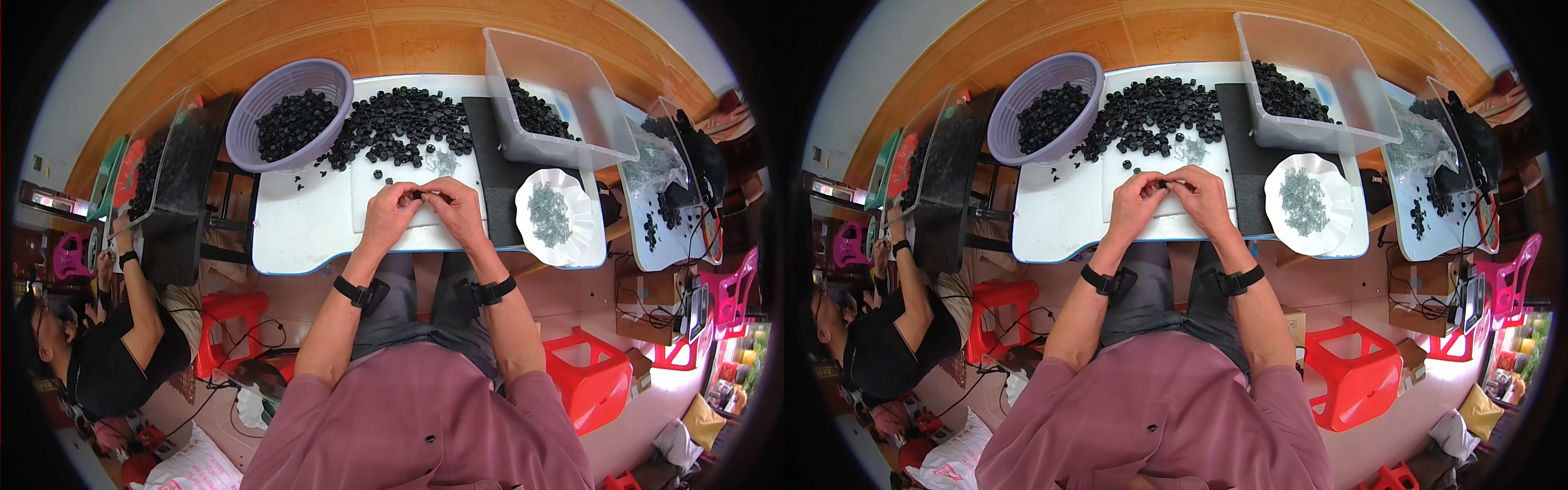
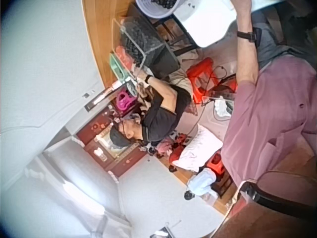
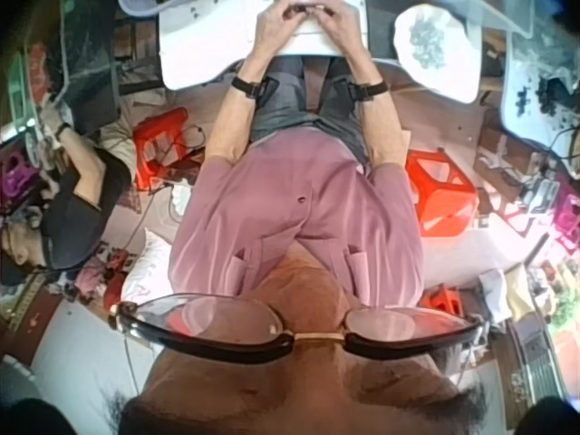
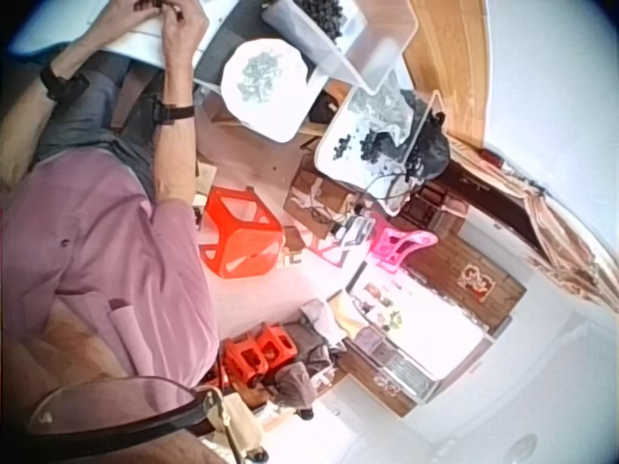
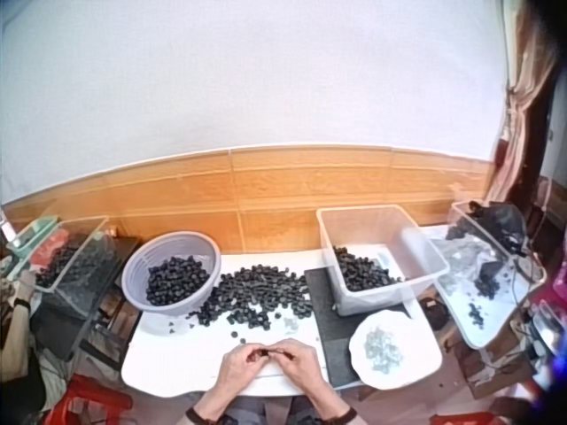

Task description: Assembling black plastic components with small clear parts on a table.

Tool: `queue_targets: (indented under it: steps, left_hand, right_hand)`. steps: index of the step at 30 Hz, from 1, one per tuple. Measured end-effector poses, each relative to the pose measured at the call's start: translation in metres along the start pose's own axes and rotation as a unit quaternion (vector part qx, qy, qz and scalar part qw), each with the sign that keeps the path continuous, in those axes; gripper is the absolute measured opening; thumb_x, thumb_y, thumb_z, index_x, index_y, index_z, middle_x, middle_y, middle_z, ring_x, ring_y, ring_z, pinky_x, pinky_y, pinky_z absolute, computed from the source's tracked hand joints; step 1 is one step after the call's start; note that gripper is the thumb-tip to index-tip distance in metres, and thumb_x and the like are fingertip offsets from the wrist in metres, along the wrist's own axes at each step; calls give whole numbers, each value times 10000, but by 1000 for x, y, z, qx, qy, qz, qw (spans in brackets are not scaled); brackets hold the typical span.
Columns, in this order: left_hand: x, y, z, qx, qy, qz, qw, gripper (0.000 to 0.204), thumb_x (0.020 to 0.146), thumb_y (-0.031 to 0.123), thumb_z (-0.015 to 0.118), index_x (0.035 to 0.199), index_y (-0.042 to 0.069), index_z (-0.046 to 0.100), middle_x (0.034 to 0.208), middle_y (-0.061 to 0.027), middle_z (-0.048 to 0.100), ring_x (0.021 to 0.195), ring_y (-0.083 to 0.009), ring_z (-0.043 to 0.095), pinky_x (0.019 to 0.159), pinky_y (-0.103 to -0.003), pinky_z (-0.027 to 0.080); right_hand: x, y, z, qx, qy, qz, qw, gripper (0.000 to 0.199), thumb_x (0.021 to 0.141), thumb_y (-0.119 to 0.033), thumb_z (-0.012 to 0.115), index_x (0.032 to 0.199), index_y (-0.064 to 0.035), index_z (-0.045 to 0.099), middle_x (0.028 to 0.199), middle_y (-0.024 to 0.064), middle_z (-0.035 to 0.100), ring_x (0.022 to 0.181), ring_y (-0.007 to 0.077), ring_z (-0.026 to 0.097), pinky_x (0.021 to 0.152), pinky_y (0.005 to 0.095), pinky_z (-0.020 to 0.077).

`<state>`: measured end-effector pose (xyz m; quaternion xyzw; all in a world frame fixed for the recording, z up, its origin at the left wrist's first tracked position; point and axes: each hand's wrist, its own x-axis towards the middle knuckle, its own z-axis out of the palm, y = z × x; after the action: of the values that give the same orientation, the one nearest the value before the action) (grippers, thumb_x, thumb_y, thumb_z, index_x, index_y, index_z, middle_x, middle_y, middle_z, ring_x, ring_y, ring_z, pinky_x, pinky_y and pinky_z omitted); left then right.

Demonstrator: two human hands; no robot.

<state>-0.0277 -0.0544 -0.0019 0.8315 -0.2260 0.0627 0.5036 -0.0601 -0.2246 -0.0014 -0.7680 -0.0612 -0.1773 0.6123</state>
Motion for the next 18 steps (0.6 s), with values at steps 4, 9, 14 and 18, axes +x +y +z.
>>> queue_targets:
  steps: [4,9,14,18]
  left_hand:
    - [0,1,0,-7,10,-12,1000,276,829,78,823,1089,32,744,856,-49,724,728,-121,637,688,-268,528]
    - [-1,3,-1,-26,8,-36,999,273,836,85,825,1091,30,742,863,-52,734,741,-113,652,698,-262,532]
    - [0,2,0,-26,7,-32,999,278,833,84,827,1091,30,740,863,-52,737,744,-114,656,702,-262,534]
    - [0,-2,1,-28,9,-15,999,275,827,80,829,1081,30,737,852,-49,734,738,-114,652,699,-262,535]
  right_hand:
    - [-2,1,-1,-14,-8,25,1000,156,883,-14,721,1023,-26,790,925,83,749,786,165,682,696,280,521]
    - [-2,5,-1,10,-3,68,998,149,902,-16,712,1029,-15,792,895,75,740,741,119,651,663,262,503]
    - [-2,9,0,24,2,74,997,139,897,-24,728,1019,-20,794,878,67,735,715,107,636,644,258,494]
    - [-1,9,1,24,5,89,996,128,880,-43,759,1002,-25,797,852,56,734,695,94,621,626,257,488]
